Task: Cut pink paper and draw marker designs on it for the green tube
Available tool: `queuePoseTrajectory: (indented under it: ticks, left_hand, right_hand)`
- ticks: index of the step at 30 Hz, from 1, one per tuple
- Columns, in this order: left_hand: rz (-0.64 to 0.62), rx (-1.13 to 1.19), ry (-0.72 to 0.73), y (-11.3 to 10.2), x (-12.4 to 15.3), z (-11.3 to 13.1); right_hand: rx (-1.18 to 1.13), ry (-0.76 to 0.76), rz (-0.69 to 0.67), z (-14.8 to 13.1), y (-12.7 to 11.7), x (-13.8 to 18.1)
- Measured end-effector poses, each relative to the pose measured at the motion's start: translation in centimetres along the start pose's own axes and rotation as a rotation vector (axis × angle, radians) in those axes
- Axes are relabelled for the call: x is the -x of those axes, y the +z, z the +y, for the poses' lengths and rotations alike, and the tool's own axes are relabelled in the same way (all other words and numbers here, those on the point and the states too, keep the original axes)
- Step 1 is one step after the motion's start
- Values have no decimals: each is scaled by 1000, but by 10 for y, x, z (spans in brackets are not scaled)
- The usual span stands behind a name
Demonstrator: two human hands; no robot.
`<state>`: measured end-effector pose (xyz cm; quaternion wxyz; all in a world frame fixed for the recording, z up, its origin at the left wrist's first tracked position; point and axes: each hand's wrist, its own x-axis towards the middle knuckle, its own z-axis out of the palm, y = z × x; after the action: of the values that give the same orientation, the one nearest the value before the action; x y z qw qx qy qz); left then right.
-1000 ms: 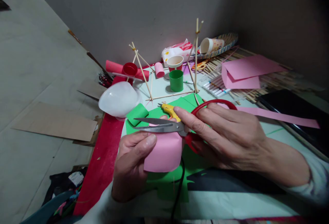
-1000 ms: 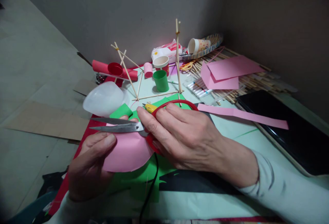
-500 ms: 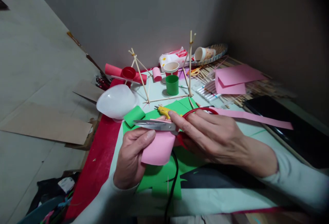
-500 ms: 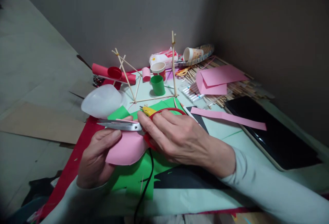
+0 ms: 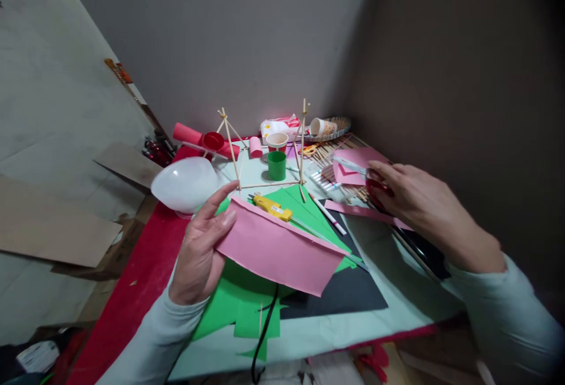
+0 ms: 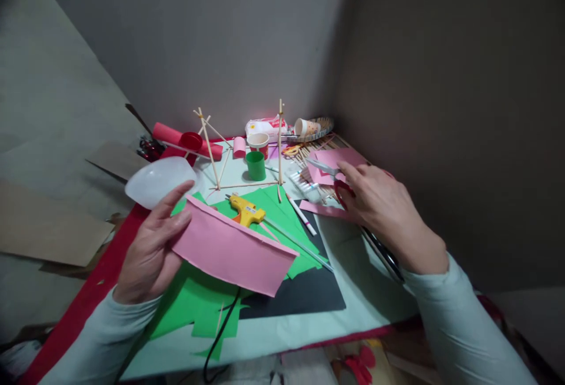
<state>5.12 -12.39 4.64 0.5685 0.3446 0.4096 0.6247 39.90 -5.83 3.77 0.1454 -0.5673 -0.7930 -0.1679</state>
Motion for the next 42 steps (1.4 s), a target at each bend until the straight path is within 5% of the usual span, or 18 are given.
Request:
queuePoseTrajectory:
  ticks: [6,11,14,18,25,33,42]
  left_hand:
    - [66,-30,-8,-1,-5,-1]
    - [60,-18,-37,0,-11,-7]
    - [38,-47,-18,2,-11,-12]
    - [-17,-89,-14,6,-5,-18]
    - [-102,-59,-94,6,2,-18]
    - [-273,7,-299,12,8,-25]
    - [-414,-289,-280,0,21,-25]
  right_hand:
    - [72,39,-149,24,37,33]
    - [79,81,-162,6,16,32]
    - [-383,3,-88,-31,-22,26]
    - [-1067,-247,-342,-86,-57,16]
    - [-1238,-468,-537,-96,-55,8]
    - [-1018,-717,-253,-102,-76,14]
    - [-1032,-710,-200,-111,-67,34]
